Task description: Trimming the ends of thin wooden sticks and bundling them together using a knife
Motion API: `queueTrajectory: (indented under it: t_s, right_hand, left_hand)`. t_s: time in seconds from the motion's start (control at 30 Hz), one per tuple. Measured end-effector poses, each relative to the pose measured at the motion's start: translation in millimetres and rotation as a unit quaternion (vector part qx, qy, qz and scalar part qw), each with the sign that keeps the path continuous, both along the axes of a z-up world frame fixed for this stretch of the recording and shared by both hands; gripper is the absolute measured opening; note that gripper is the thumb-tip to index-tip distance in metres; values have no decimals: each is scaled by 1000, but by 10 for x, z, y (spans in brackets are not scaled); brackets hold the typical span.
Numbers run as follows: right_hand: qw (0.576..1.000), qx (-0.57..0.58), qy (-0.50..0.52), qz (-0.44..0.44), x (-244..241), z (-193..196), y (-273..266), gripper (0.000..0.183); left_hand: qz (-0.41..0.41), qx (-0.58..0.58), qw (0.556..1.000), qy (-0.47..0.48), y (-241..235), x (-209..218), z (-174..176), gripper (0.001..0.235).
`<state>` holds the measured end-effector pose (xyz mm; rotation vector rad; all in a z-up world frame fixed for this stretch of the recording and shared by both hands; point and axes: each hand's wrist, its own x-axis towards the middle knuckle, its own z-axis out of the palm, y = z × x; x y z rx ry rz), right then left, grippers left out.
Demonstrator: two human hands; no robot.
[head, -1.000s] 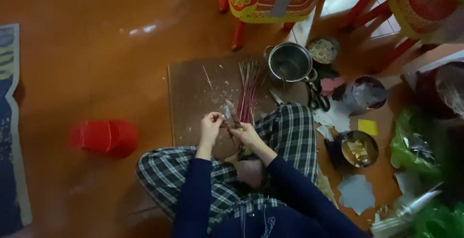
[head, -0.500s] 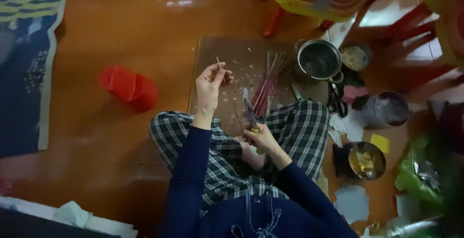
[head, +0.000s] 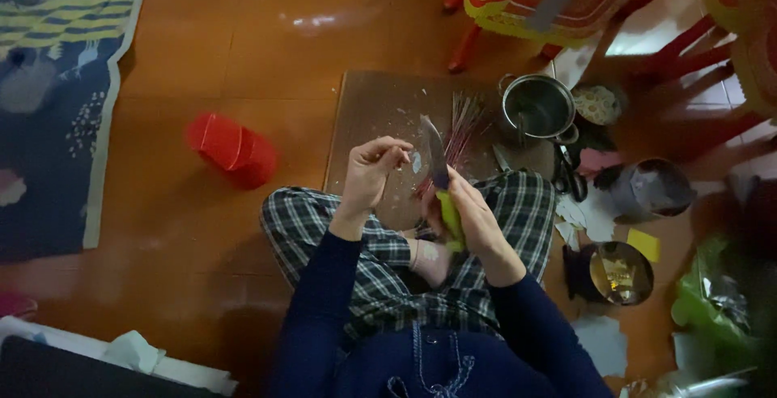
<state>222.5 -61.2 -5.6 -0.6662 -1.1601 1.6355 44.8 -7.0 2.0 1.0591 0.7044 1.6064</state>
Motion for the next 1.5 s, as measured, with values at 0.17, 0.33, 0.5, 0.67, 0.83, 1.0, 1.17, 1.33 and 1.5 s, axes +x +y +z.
queueTrajectory:
  t_s: [0.17,0.33,0.5,0.67,0.83,1.0,1.17,1.33,1.5]
  right_hand:
    - [995,37,78,40,-130,631,-86,47]
    - [994,12,92,64,-123,689,-75,49]
    - [990,-24,115,79,-57,645,-65,47]
    - [990,-22,110,85,-31,676,-64,49]
    - [988,-38,125,85,-9,555,-56,49]
    - [986,-43,138,87,1,556,-64,48]
    - [986,-35,139,84,16,522,-77,48]
    - [988,-11,137,72,30,500,-96,50]
    - [989,-9,109,104,100,615,-177,54]
  left_hand:
    - [-26,12,999,-14,-79,52,-44,9]
    - [-40,5,999,-9,-78,51,-86,6]
    - [-56,-5,998,12,-112,43,20,4]
    - [-63,7,997,45,-93,43,42,3]
    - [-66,14,995,69,-67,40,-32,4]
    - [-85,19,994,59,-137,53,130,5]
    - [-99,31,992,71,-88,58,24,6]
    - [-106,37,992,63,-196,60,295,7]
    - [-124,47,987,89,-353,48,641,14]
